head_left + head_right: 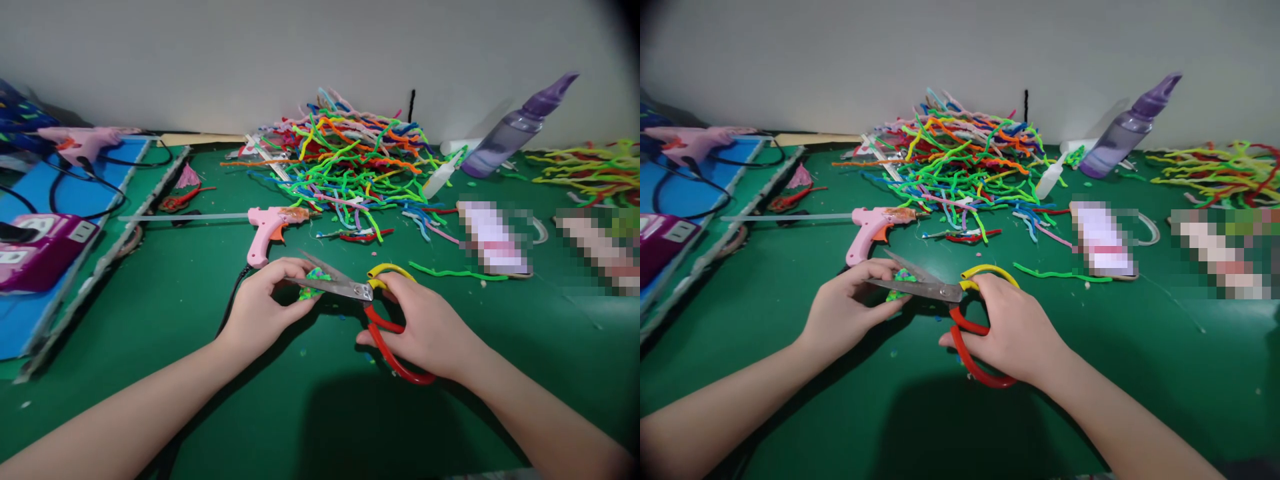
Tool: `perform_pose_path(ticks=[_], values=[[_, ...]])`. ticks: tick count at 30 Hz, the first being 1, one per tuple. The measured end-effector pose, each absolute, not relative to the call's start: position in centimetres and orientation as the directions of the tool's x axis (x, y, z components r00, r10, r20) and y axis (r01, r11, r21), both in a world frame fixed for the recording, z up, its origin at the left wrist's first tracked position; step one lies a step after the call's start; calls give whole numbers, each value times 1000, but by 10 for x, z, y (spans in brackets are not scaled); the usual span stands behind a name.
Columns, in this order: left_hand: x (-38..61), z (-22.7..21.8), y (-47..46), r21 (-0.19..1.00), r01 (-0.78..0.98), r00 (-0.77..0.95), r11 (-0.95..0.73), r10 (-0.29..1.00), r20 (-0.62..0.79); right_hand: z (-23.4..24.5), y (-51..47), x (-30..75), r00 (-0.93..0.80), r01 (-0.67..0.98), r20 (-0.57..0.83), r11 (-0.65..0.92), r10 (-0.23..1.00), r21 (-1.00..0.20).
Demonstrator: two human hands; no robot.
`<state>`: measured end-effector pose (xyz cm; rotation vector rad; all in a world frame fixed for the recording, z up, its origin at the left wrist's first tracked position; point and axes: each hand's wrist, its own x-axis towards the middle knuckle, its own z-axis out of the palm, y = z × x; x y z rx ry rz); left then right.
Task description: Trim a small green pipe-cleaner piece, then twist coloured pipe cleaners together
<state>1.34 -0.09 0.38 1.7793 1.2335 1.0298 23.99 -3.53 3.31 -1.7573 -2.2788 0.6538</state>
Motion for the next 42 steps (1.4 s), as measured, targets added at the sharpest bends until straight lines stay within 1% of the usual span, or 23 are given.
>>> perform_pose_path(ticks=[6, 12, 19, 29, 38, 42], values=[[12, 1, 0, 882, 366, 233, -295, 947, 220, 35, -36, 240, -286, 874, -129, 203, 950, -442], [11, 1, 0, 884, 374, 222, -279, 953, 207, 38, -37, 242, -297, 874, -147, 206, 944, -441], [10, 1, -2, 828, 426, 274, -364, 924, 266, 37, -38, 242, -307, 870, -141, 217, 941, -442], [12, 2, -3, 874, 374, 235, -311, 943, 235, 39, -38, 240, -299, 875, -167, 200, 940, -442], [12, 2, -2, 874, 367, 237, -318, 941, 243, 35, -39, 240, -297, 877, -135, 213, 945, -431], [12, 1, -3, 884, 374, 240, -281, 950, 201, 33, -38, 238, -283, 880, -123, 207, 951, -427]])
